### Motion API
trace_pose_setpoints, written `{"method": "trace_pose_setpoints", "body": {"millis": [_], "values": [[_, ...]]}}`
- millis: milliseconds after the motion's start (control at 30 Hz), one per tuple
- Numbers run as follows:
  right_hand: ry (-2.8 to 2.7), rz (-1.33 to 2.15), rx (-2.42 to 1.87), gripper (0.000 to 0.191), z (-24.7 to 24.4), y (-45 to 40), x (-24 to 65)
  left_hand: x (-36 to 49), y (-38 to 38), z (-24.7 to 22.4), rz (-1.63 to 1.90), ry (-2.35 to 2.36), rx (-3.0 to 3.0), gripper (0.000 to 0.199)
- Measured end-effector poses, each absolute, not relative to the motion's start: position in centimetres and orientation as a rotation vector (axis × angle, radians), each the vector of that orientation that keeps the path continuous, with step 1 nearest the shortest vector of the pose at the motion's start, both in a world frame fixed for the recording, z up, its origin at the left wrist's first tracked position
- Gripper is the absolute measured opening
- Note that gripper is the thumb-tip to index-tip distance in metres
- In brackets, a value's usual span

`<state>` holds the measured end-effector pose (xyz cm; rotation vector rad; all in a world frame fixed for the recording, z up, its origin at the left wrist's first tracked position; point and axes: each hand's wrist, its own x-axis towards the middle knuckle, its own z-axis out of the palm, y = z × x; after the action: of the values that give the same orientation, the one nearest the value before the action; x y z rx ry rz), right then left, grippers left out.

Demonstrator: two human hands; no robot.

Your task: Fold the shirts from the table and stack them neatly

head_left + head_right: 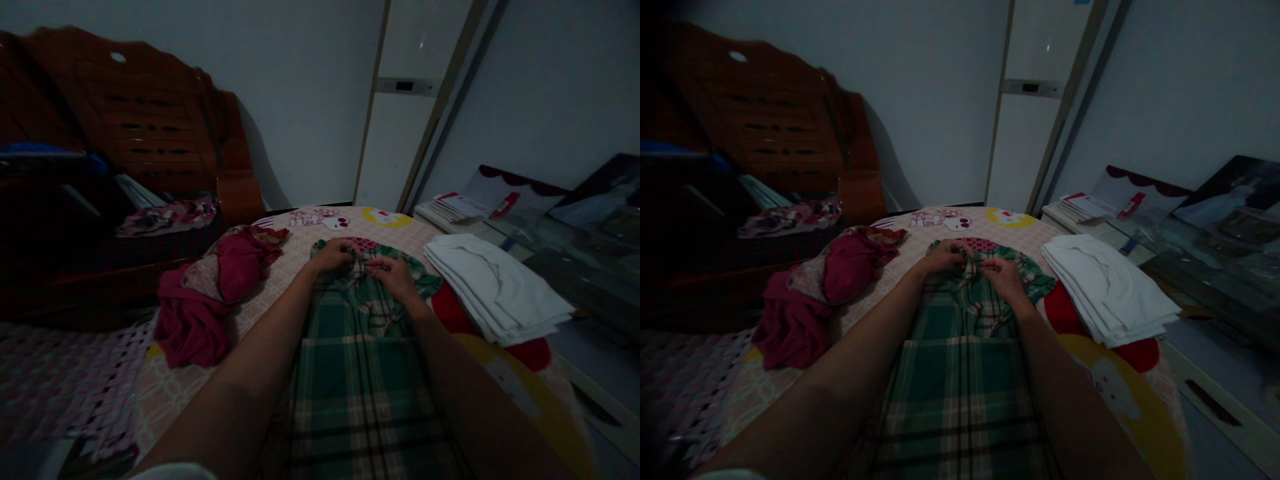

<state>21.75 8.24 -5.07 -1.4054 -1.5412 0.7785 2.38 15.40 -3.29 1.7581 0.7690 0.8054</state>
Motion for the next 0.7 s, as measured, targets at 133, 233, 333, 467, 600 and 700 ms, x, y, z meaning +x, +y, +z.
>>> {"method": "trace_pose_setpoints", "body": {"millis": [133, 233, 333, 467, 600, 700], "values": [[-1.534, 1.125, -1.289, 0.04, -5.0, 8.0, 21.0, 1.7, 15.2, -3.0, 0.915, 0.71, 1.491, 0.01], [-1.54, 1.234, -1.22, 0.04, -4.8, 7.5, 20.4, 1.9, 15.0, -3.0, 0.926, 0.683, 1.404, 0.008], [-1.604, 1.276, -1.23, 0.031, -4.4, 7.0, 20.0, 2.1, 15.0, -3.1, 0.932, 0.688, 1.377, 0.008], [-1.708, 1.343, -1.317, 0.024, -3.6, 6.2, 19.8, 1.8, 15.2, -3.2, 0.986, 0.681, 1.351, 0.009], [-1.768, 1.406, -1.384, 0.024, -3.1, 5.9, 20.0, 1.5, 15.5, -3.4, 1.006, 0.677, 1.326, 0.01], [-1.797, 1.45, -1.336, 0.027, -2.8, 5.7, 20.2, 1.4, 15.6, -3.7, 1.018, 0.689, 1.313, 0.01]]}}
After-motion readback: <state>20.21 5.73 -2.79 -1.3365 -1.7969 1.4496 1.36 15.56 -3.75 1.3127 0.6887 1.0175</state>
